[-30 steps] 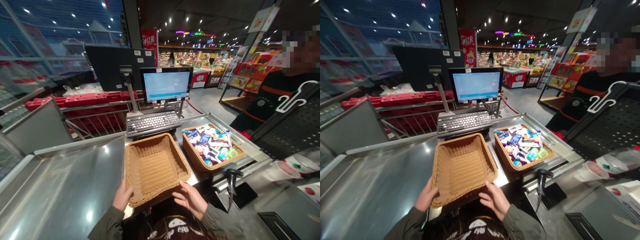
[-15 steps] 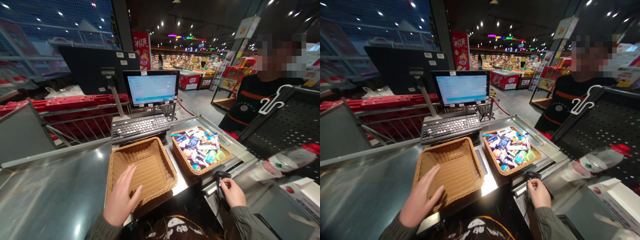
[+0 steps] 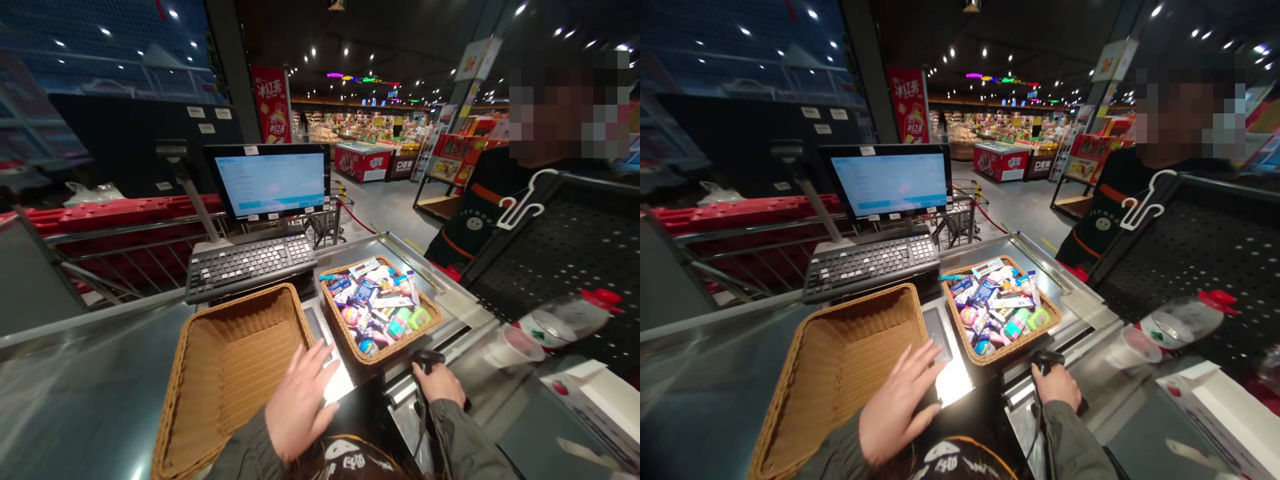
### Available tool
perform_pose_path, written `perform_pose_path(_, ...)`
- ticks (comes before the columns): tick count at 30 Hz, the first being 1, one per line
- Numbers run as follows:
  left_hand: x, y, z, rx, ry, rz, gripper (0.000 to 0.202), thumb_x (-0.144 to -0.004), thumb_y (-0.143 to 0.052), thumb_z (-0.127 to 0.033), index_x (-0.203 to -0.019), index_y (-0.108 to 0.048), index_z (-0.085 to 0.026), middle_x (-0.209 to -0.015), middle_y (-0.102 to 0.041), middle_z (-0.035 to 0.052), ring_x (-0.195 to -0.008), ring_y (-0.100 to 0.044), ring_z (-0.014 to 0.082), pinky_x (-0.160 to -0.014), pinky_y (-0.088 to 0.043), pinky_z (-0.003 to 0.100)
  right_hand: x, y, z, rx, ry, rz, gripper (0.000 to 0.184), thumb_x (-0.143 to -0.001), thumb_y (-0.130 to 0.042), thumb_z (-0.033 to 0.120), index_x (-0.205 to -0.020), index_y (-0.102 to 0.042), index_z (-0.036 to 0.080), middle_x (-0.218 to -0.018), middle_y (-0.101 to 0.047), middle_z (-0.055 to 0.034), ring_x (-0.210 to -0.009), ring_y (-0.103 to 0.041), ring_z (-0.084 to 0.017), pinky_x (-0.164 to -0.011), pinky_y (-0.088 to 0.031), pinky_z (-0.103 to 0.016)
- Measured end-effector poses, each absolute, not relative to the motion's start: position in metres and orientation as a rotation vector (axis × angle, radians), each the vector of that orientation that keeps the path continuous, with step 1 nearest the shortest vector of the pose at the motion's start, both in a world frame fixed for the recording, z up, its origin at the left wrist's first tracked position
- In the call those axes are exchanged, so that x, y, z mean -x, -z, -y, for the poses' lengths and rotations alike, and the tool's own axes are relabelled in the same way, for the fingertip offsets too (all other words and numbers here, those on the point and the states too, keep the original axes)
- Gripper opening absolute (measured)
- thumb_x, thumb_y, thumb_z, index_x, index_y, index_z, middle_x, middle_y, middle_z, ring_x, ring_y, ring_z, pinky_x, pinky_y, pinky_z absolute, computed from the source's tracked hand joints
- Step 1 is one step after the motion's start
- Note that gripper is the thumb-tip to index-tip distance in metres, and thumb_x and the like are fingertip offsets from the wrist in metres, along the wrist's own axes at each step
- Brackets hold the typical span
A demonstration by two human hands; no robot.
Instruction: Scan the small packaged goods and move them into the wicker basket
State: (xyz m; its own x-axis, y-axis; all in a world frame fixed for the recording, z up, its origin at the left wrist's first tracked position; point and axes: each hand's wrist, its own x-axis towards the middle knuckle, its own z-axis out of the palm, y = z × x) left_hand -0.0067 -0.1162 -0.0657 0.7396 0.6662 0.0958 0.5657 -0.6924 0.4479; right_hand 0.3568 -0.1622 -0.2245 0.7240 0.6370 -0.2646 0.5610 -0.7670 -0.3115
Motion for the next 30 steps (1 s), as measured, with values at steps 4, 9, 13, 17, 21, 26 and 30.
perform_pose_path(4, -0.004, 0.063, 0.12, -2.505, -0.375, -0.907, 0.062, -0.079, -0.062, -0.025, -0.14, -0.048, -0.027, -0.153, -0.04, 0.0106, -0.144, -0.03, 0.034, -0.117, -0.019, 0.064, -0.365, 0.215, 0.168, 2.631, -0.602, 0.896, 0.046, -0.075, -0.049, 0.059, -0.085, -0.069, 0.019, -0.093, -0.073, -0.0189, -0.094, -0.07, -0.035, -0.08, -0.052, -0.043)
perform_pose_path(9, -0.004, 0.057, 0.122, -2.34, -0.413, -0.853, 0.06, -0.082, -0.062, -0.029, -0.14, -0.049, -0.026, -0.152, -0.042, 0.0103, -0.14, -0.039, 0.0305, -0.118, -0.028, 0.053, -0.361, 0.174, 0.188, 2.452, -0.518, 0.888, 0.059, -0.075, -0.042, 0.064, -0.099, -0.065, 0.014, -0.099, -0.072, -0.0192, -0.099, -0.067, -0.036, -0.085, -0.052, -0.043)
perform_pose_path(13, -0.017, 0.048, 0.123, -2.083, -0.414, -0.791, 0.073, -0.08, -0.066, -0.032, -0.148, -0.04, -0.023, -0.15, -0.045, 0.0113, -0.137, -0.044, 0.03, -0.116, -0.035, 0.046, -0.31, 0.109, 0.19, 2.123, -0.375, 1.036, 0.056, -0.072, -0.054, 0.064, -0.105, -0.061, 0.019, -0.098, -0.071, -0.0103, -0.096, -0.066, -0.031, -0.084, -0.052, -0.039)
perform_pose_path(17, -0.037, 0.039, 0.133, -1.851, -0.581, -0.761, 0.083, -0.074, -0.074, -0.027, -0.148, -0.038, -0.021, -0.146, -0.05, 0.0127, -0.13, -0.051, 0.0321, -0.111, -0.042, 0.044, -0.221, 0.046, 0.171, 1.588, -0.407, 1.265, 0.039, -0.075, -0.063, 0.041, -0.107, -0.061, 0.019, -0.09, -0.068, -0.0048, -0.08, -0.064, -0.023, -0.075, -0.053, -0.035)
perform_pose_path(21, -0.036, 0.038, 0.144, -1.633, -0.759, -0.761, 0.053, -0.083, -0.064, -0.025, -0.135, -0.054, -0.017, -0.12, -0.068, 0.0109, -0.114, -0.061, 0.0294, -0.102, -0.049, 0.039, -0.155, 0.019, 0.158, 1.346, -0.437, 1.439, 0.049, -0.067, -0.067, 0.026, -0.115, -0.06, 0.02, -0.106, -0.066, -0.0069, -0.096, -0.063, -0.026, -0.087, -0.053, -0.037)
perform_pose_path(26, -0.009, 0.05, 0.154, -1.505, -0.873, -0.908, 0.03, -0.08, -0.064, -0.028, -0.108, -0.063, -0.017, -0.102, -0.071, 0.0096, -0.099, -0.065, 0.028, -0.089, -0.054, 0.038, -0.158, 0.028, 0.154, 1.148, -0.609, 1.632, 0.06, -0.07, -0.073, 0.036, -0.126, -0.056, 0.021, -0.121, -0.061, -0.0107, -0.115, -0.058, -0.03, -0.098, -0.049, -0.04)
perform_pose_path(30, 0.008, 0.062, 0.161, -1.454, -0.898, -0.915, 0.026, -0.082, -0.061, -0.026, -0.106, -0.059, -0.018, -0.098, -0.069, 0.0077, -0.096, -0.065, 0.0231, -0.092, -0.051, 0.037, -0.192, 0.028, 0.131, 1.212, -0.372, 1.486, 0.014, -0.082, -0.064, 0.03, -0.093, -0.063, 0.022, -0.109, -0.064, -0.0081, -0.108, -0.06, -0.026, -0.099, -0.047, -0.047)
